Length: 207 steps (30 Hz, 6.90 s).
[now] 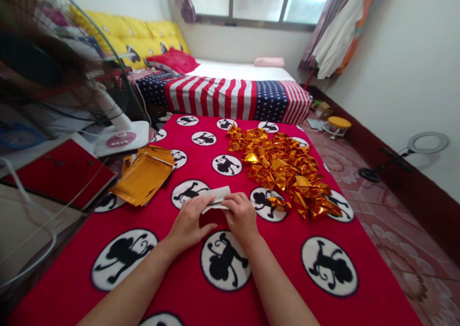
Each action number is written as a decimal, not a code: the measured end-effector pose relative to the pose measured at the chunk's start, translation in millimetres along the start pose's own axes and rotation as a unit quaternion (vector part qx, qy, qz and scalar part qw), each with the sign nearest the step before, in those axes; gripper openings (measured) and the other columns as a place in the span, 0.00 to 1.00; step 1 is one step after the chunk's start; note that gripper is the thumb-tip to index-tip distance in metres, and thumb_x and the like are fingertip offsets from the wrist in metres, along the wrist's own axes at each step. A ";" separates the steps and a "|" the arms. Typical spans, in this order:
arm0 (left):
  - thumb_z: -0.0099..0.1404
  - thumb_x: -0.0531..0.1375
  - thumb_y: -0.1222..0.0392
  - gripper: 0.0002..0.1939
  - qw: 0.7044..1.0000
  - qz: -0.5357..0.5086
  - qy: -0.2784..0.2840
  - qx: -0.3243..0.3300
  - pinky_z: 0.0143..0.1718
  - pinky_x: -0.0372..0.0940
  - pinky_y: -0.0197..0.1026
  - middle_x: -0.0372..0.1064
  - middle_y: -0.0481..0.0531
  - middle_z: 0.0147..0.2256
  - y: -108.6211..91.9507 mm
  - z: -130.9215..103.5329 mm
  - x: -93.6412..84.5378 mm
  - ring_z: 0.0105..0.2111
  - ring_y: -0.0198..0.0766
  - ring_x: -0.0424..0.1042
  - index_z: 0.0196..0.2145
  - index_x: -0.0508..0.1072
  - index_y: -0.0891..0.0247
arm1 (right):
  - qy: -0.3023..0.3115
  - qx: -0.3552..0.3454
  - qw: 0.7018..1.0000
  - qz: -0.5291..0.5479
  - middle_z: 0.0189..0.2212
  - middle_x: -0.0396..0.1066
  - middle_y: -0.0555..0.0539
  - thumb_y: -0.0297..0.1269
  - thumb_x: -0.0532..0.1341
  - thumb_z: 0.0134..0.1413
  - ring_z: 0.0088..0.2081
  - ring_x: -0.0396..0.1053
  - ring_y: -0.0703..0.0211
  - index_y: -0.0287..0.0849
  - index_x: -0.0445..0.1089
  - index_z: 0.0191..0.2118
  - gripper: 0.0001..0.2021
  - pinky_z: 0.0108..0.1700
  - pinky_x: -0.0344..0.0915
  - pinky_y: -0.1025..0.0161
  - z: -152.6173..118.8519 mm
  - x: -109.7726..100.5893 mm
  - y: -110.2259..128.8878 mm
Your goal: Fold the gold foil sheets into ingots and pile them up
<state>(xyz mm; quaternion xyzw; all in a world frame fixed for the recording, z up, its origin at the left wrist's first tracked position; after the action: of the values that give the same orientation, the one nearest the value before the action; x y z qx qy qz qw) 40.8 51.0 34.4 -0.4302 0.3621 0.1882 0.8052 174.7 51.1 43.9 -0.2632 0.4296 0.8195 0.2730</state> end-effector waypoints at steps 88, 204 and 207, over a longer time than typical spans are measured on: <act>0.62 0.60 0.65 0.04 0.984 -0.024 -0.107 -0.142 0.46 0.65 0.44 0.69 0.52 0.38 70.5 12.8 -19.5 0.42 0.41 0.71 0.29 0.72 0.63 | -0.041 0.195 0.975 -0.095 0.36 0.68 0.46 0.32 0.59 0.55 0.39 0.66 0.55 0.44 0.66 0.25 0.09 0.44 0.61 0.57 5.8 4.7 -33.0; 0.53 0.69 0.53 0.08 0.975 0.074 -0.076 -0.193 0.47 0.64 0.45 0.68 0.51 0.42 55.6 12.5 -16.7 0.44 0.44 0.70 0.32 0.81 0.53 | -0.023 0.213 0.959 -0.183 0.40 0.66 0.48 0.40 0.62 0.55 0.43 0.62 0.55 0.45 0.72 0.35 0.05 0.41 0.54 0.59 4.7 11.2 -15.6; 0.52 0.69 0.53 0.09 0.976 0.076 -0.079 -0.189 0.45 0.64 0.45 0.68 0.51 0.42 56.3 12.1 -16.7 0.44 0.44 0.70 0.33 0.81 0.53 | -0.017 0.219 0.957 -0.191 0.40 0.66 0.47 0.46 0.64 0.53 0.43 0.62 0.53 0.45 0.71 0.35 0.10 0.42 0.54 0.58 6.3 12.2 -13.9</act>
<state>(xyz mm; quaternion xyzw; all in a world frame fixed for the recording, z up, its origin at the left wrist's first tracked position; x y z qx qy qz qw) 0.2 92.6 20.0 -0.5299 0.2871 0.3469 0.7187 174.1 65.9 31.0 -0.2601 0.5354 0.6420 0.4832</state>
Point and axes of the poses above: each hand's wrist, its own z-axis towards the middle knuckle, its own x-axis out of the palm, y = z × x, the point moved 10 cm from there along z, towards the middle knuckle
